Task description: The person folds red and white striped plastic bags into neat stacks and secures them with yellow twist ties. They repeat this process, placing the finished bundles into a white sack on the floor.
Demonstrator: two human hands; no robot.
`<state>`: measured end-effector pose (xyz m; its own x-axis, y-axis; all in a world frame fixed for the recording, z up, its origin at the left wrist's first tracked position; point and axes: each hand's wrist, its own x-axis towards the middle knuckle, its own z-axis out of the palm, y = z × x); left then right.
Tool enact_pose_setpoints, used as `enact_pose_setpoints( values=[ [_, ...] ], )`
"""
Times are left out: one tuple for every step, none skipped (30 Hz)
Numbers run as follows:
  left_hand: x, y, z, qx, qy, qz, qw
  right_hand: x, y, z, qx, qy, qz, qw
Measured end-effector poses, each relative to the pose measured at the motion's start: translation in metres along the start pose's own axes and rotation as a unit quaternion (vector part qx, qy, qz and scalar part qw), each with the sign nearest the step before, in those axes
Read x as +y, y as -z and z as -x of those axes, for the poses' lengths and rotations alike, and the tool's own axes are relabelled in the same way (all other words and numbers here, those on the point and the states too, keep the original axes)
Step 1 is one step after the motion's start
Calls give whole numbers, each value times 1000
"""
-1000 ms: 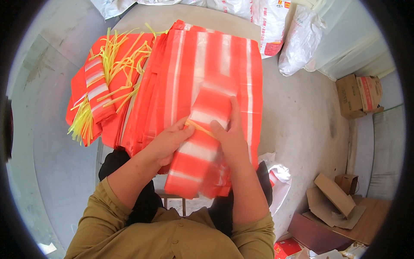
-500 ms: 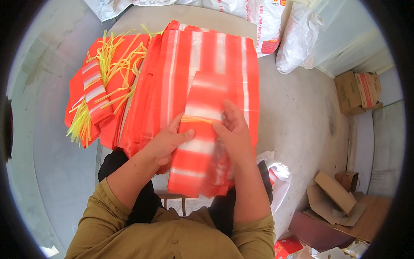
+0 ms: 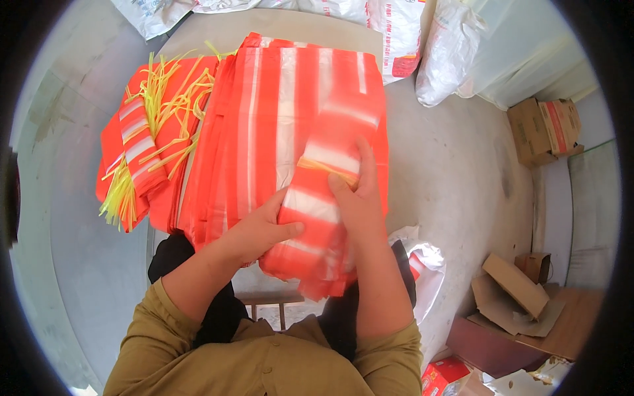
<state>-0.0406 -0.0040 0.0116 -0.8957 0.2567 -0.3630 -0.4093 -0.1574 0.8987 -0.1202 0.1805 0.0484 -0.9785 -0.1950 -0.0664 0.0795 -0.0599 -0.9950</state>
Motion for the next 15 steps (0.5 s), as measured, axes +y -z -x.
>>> enact_pose_setpoints(
  values=[
    [-2,0,-2,-23,15,4,1000,3,3,-2,-10,-7,2,1000],
    [-1,-2,-3,-2,25,44,999,10,8,-4,-21,-14,4,1000],
    [2,-6,-4,19,35,84,996,13,11,-6,-31,-21,7,999],
    [4,-8,-3,43,44,125,990,11,10,-4,-37,-25,9,999],
    [8,-8,-2,38,38,148,988,9,7,1,-43,-30,11,999],
    [13,-7,-2,33,31,172,984,7,5,6,-49,-34,13,998],
    [16,-7,-1,29,22,197,980,2,3,10,-60,-46,14,997],
    [15,-7,-2,30,9,209,977,-4,1,15,-71,-59,16,996],
    [12,-6,-3,33,-4,221,975,-7,-1,19,-83,-71,18,994],
    [10,-8,-5,34,-17,235,971,-6,0,23,-79,-75,39,993],
    [11,-10,-5,49,4,236,971,-3,1,27,-75,-78,60,992],
    [14,-14,-5,64,25,237,969,0,2,28,-71,-81,81,991],
    [17,-16,-4,78,47,236,967,1,2,29,-60,-77,55,994],
    [19,-16,-1,63,68,130,987,3,2,29,-48,-73,29,996],
    [20,-16,1,47,88,22,995,5,3,28,-35,-69,4,997]
  ],
)
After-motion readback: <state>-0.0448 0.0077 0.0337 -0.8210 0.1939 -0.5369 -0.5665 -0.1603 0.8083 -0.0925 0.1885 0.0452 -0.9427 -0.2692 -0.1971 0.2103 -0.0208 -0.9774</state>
